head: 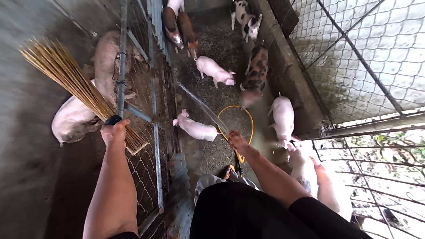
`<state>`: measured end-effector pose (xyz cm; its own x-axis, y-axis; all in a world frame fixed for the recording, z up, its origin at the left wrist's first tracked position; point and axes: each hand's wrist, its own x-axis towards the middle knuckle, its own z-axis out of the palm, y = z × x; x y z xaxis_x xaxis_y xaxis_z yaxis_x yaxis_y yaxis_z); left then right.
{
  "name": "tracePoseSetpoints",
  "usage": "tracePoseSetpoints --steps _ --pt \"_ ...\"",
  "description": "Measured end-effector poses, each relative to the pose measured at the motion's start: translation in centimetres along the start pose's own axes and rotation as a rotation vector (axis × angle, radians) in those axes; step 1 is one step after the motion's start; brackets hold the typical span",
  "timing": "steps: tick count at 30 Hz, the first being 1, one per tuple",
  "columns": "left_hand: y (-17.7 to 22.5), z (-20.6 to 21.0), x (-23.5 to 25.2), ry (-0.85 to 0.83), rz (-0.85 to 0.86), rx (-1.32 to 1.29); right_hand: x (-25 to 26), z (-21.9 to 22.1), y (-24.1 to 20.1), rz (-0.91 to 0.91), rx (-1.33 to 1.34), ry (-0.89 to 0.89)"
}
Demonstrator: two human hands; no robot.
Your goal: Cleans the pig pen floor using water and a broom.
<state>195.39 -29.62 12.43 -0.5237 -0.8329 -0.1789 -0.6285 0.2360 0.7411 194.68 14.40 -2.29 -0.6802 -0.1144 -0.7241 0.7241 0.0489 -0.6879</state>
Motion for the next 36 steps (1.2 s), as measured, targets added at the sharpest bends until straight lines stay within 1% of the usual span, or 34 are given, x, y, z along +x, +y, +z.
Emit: tracePoseSetpoints --steps 4,6,9,11,14,18,20,22,25,28,32,36 --pt "-0.2 0.1 0.3 0.004 0.002 0.010 0.0 0.1 -0.8 -0.030 0.039 0.002" --pt "-0.3 0.1 0.3 0.007 0.003 0.008 -0.2 0.2 -1.6 -0.073 0.077 -0.021" --pt "-1.1 0.2 0.9 0.003 0.009 -0.006 -1.5 1.1 -4.3 -0.145 0.232 -0.039" --pt "-1.3 0.1 1.1 0.001 0.008 -0.015 -2.5 1.9 -5.9 -0.119 0.349 -0.022" --pt "-1.0 0.1 0.9 0.004 0.007 -0.010 -2.6 2.9 -5.7 -0.052 0.408 -0.001" --pt "-0.8 0.0 0.8 0.000 0.006 -0.012 -5.0 6.1 -7.7 -0.009 0.504 -0.065" --pt "-1.1 -0.1 0.6 -0.006 0.006 -0.014 -4.2 6.7 -7.2 0.016 0.502 -0.043" --pt "-0.6 0.0 0.6 -0.009 0.011 -0.035 -2.4 6.3 -7.5 0.006 0.500 0.004" --pt "-0.5 -0.2 0.3 -0.022 0.017 -0.070 -1.4 5.6 -8.3 -0.006 0.499 0.044" --pt "-0.3 -0.1 0.1 -0.046 0.042 -0.102 -0.5 4.8 -7.9 -0.004 0.453 0.048" --pt "-0.5 -0.1 0.3 -0.023 0.036 -0.096 0.1 4.2 -6.2 -0.001 0.342 0.025" --pt "-0.2 0.1 0.1 -0.012 0.025 -0.078 0.2 3.9 -5.6 -0.004 0.347 0.036"
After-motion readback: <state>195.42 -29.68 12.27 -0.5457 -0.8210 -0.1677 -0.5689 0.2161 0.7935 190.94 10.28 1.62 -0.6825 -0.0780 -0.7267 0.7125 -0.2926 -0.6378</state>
